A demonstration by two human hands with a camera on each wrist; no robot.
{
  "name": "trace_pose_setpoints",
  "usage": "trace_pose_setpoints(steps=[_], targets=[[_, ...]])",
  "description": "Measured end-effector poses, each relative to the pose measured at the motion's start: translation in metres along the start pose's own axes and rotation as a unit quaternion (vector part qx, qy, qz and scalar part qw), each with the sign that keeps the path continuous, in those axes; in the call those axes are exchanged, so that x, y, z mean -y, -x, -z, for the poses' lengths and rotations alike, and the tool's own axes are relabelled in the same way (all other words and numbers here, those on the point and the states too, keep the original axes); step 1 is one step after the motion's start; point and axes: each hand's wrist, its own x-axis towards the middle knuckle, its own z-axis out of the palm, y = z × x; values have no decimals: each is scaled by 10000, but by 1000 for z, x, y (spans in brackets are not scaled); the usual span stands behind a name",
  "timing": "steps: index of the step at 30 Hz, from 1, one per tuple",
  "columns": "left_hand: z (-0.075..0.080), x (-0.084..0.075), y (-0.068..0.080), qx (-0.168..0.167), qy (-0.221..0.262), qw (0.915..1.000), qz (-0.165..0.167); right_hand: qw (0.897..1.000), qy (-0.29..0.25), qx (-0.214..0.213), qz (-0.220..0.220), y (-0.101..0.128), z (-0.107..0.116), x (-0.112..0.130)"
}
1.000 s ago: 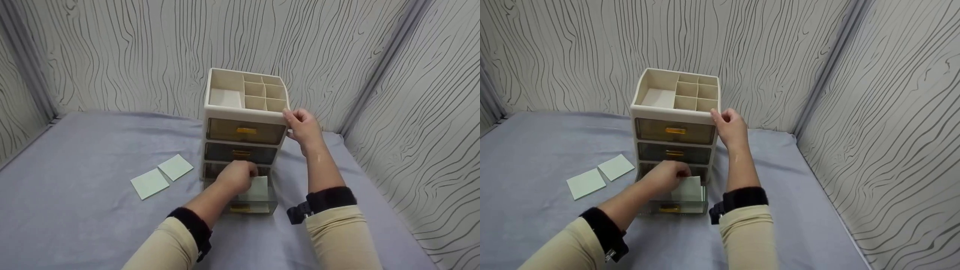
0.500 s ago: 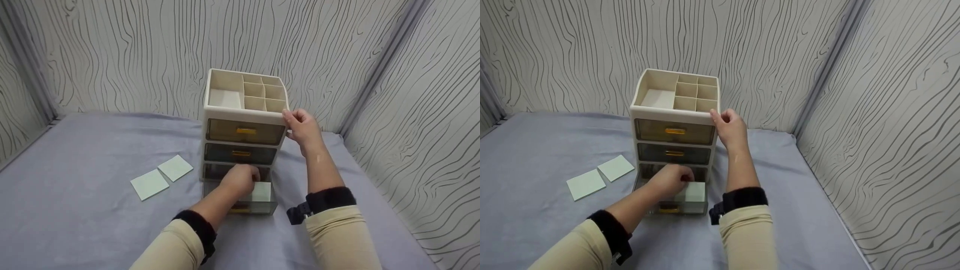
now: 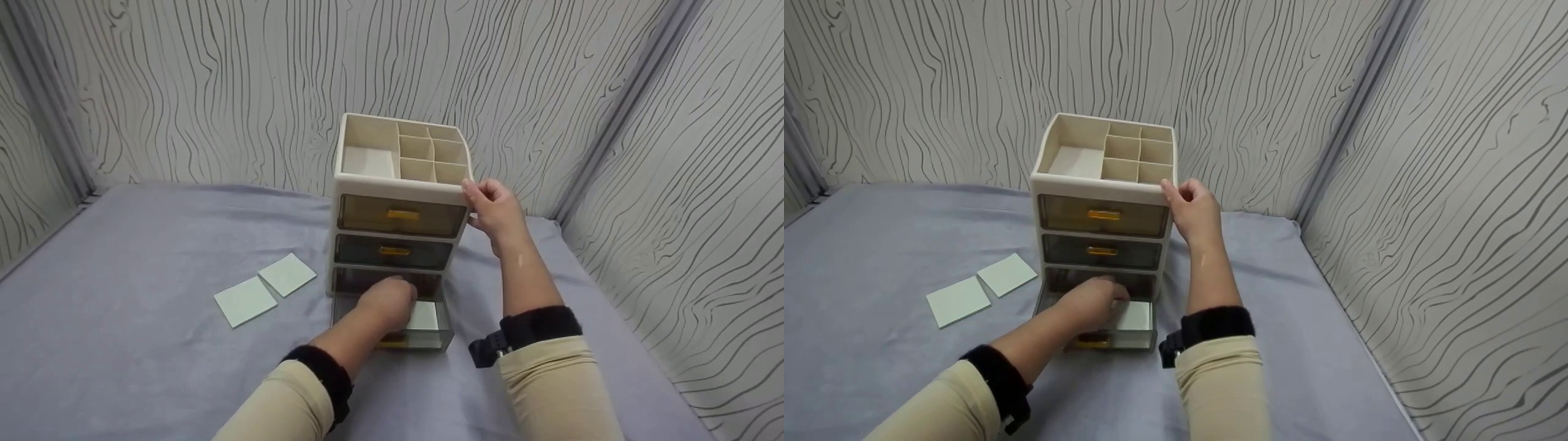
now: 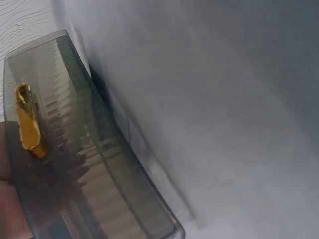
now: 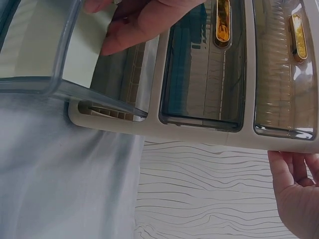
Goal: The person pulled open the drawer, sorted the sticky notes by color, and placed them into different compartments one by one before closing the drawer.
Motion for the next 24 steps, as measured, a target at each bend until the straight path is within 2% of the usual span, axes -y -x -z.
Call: trace_pose_setpoints(steps=[8, 14, 18, 24], targets=[[2, 6, 4, 475, 273, 9985, 97, 9999, 91, 74, 63, -1, -1, 1], [3, 10, 6, 515, 448, 9977, -50, 9998, 110, 117, 76, -2, -1, 1], [5, 13, 8, 399, 548, 9973, -269, 9998, 68, 111, 128, -1, 0, 0], [20, 24, 12, -77, 979, 9938, -530, 9999, 107, 98, 73, -1, 1, -1]])
